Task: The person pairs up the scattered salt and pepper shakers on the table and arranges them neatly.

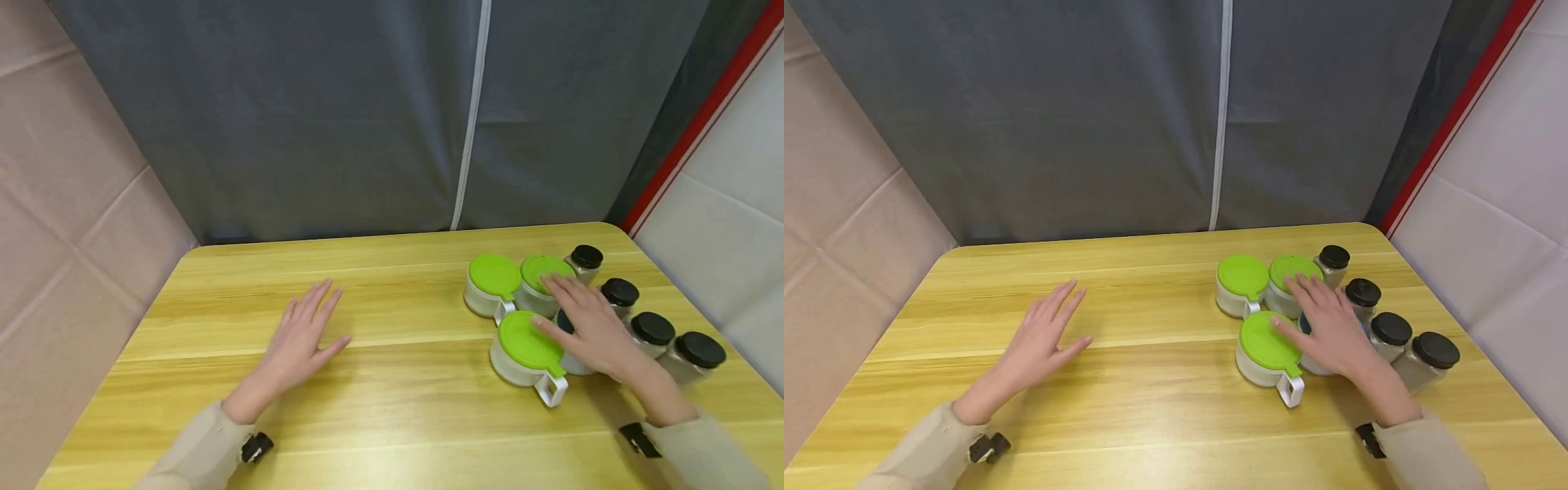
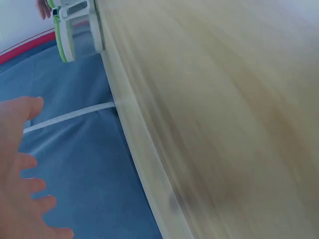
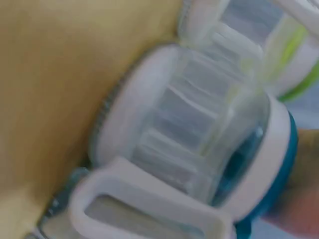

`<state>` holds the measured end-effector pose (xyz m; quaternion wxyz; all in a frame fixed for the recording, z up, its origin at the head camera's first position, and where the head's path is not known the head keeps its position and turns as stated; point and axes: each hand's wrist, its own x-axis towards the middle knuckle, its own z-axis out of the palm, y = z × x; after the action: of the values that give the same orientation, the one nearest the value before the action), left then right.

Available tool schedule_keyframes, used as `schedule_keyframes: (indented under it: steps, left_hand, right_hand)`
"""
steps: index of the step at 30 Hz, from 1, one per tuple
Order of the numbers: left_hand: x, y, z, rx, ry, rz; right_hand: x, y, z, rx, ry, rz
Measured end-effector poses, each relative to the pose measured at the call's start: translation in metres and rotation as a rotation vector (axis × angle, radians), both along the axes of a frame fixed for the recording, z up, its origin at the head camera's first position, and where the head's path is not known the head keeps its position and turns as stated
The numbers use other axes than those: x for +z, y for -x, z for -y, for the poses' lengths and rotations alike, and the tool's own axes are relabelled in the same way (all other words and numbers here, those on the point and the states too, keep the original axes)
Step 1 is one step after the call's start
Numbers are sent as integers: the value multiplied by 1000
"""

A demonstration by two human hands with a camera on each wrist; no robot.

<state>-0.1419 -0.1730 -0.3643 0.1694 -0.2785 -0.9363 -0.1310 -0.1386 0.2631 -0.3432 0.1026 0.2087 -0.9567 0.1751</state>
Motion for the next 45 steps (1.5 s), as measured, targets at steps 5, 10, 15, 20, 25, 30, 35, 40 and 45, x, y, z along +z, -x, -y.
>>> schedule_keyframes:
  steps: [5,10,15,20,25,30,35,40,45]
  left_hand:
    - [4,5,-16,-76,-177,-31]
    - [11,8,-40,-136,-351,65]
    - [13,9,-65,-176,-486,234]
    - [11,12,-87,-168,-607,417]
    - [3,21,-104,-169,-726,553]
    - [-1,32,-120,-133,-767,678]
    - [-5,44,-140,-115,-775,741]
    - [-14,57,-159,-133,-785,755]
    - [-22,68,-175,-110,-770,776]
  right_hand:
    - [21,-1,-19,27,164,73]
    - [37,-6,-48,-44,292,132]
    - [30,-5,-92,-100,388,87]
    - [-18,13,-185,-77,437,153]
    - [-77,30,-274,227,576,248]
    - [-102,22,-300,584,823,459]
    - [-100,6,-287,708,915,548]
    - [-72,-12,-247,791,1023,654]
    - [-53,-21,-215,894,1118,681]
